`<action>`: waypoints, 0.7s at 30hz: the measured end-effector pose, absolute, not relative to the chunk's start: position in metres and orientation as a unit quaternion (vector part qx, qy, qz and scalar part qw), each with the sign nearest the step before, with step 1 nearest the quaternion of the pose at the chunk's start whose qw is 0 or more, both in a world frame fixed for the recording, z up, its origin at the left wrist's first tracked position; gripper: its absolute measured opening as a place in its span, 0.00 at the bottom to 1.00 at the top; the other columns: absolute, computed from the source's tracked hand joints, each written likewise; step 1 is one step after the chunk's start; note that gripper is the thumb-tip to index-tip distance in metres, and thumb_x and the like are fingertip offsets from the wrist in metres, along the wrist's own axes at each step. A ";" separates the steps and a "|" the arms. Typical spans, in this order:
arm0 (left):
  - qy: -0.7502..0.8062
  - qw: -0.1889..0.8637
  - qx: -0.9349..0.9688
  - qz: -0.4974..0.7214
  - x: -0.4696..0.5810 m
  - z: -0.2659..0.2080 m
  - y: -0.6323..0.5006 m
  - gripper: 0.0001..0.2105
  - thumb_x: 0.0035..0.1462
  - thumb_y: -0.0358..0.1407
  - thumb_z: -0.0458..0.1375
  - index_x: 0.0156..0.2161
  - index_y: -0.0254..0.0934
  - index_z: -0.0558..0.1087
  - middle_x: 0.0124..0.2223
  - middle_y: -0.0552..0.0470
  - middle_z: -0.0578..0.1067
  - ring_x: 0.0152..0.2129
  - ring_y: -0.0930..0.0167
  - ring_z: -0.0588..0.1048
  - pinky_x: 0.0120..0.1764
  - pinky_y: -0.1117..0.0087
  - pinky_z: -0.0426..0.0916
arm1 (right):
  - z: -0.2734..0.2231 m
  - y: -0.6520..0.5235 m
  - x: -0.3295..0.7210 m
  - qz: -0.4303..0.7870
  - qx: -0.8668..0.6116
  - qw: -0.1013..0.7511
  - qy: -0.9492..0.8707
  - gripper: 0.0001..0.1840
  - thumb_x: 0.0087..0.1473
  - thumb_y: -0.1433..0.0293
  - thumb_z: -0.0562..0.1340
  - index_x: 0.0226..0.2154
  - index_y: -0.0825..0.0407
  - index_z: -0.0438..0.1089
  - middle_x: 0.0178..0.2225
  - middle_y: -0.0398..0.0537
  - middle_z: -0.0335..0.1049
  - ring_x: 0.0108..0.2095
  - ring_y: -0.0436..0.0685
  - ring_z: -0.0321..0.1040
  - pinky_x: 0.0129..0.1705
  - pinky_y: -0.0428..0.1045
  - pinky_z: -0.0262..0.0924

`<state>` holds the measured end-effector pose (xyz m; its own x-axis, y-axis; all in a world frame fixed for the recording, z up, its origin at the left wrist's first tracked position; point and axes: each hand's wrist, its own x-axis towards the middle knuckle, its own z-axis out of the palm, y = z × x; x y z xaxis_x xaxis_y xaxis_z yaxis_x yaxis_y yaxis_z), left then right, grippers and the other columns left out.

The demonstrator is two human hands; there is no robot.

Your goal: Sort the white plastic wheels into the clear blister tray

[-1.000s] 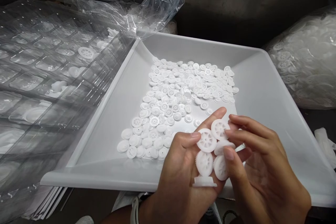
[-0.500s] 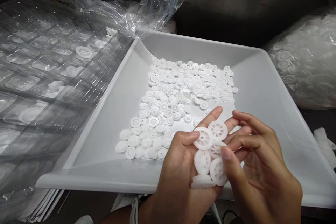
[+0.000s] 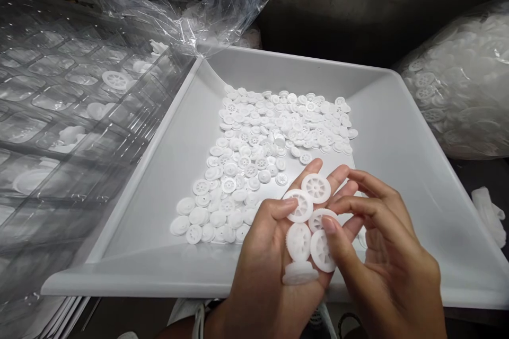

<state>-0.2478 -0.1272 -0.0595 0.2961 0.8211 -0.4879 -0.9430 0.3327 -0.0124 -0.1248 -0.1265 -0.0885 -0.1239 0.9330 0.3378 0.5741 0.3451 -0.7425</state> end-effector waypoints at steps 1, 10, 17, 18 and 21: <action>0.201 0.795 -0.147 0.554 -0.248 -0.060 -0.128 0.29 0.60 0.32 0.49 0.67 0.35 0.59 0.55 0.44 0.79 0.59 0.64 0.73 0.65 0.57 0.58 | -0.088 -0.127 -0.125 0.229 -0.531 0.403 -0.709 0.02 0.59 0.67 0.65 0.35 0.47 0.71 0.54 0.47 0.68 0.60 0.58 0.63 0.52 0.51 0.62; 0.182 0.822 -0.114 0.528 -0.249 -0.060 -0.128 0.28 0.61 0.33 0.49 0.67 0.36 0.57 0.50 0.43 0.82 0.54 0.66 0.77 0.70 0.53 0.29 | -0.088 -0.123 -0.127 0.172 -0.595 0.483 -0.619 0.06 0.59 0.64 0.66 0.34 0.49 0.73 0.50 0.51 0.72 0.55 0.61 0.69 0.44 0.53 0.67; 0.208 0.807 -0.137 0.535 -0.248 -0.058 -0.128 0.30 0.59 0.33 0.50 0.67 0.35 0.58 0.52 0.41 0.81 0.49 0.65 0.80 0.60 0.60 0.65 | -0.080 -0.128 -0.131 0.155 -0.512 0.510 -0.673 0.10 0.56 0.70 0.67 0.41 0.50 0.68 0.56 0.57 0.64 0.61 0.64 0.61 0.53 0.58 0.62; 0.219 0.801 -0.142 0.538 -0.248 -0.057 -0.128 0.30 0.59 0.33 0.50 0.67 0.35 0.58 0.52 0.41 0.81 0.48 0.65 0.80 0.58 0.61 0.67 | -0.079 -0.130 -0.130 0.158 -0.491 0.487 -0.705 0.11 0.55 0.70 0.67 0.42 0.50 0.68 0.59 0.57 0.62 0.62 0.65 0.59 0.54 0.59 0.61; 0.234 0.787 -0.156 0.550 -0.250 -0.056 -0.126 0.30 0.59 0.31 0.49 0.68 0.35 0.56 0.51 0.42 0.81 0.51 0.65 0.79 0.59 0.61 0.66 | -0.081 -0.136 -0.128 0.176 -0.459 0.432 -0.757 0.11 0.55 0.72 0.68 0.42 0.47 0.71 0.62 0.55 0.57 0.62 0.67 0.58 0.53 0.63 0.60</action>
<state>-0.2498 -0.1260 -0.0557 0.2862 0.7917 -0.5398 -0.9376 0.3475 0.0126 -0.1276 -0.1365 -0.0807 -0.2067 0.8458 0.4918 0.5421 0.5174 -0.6621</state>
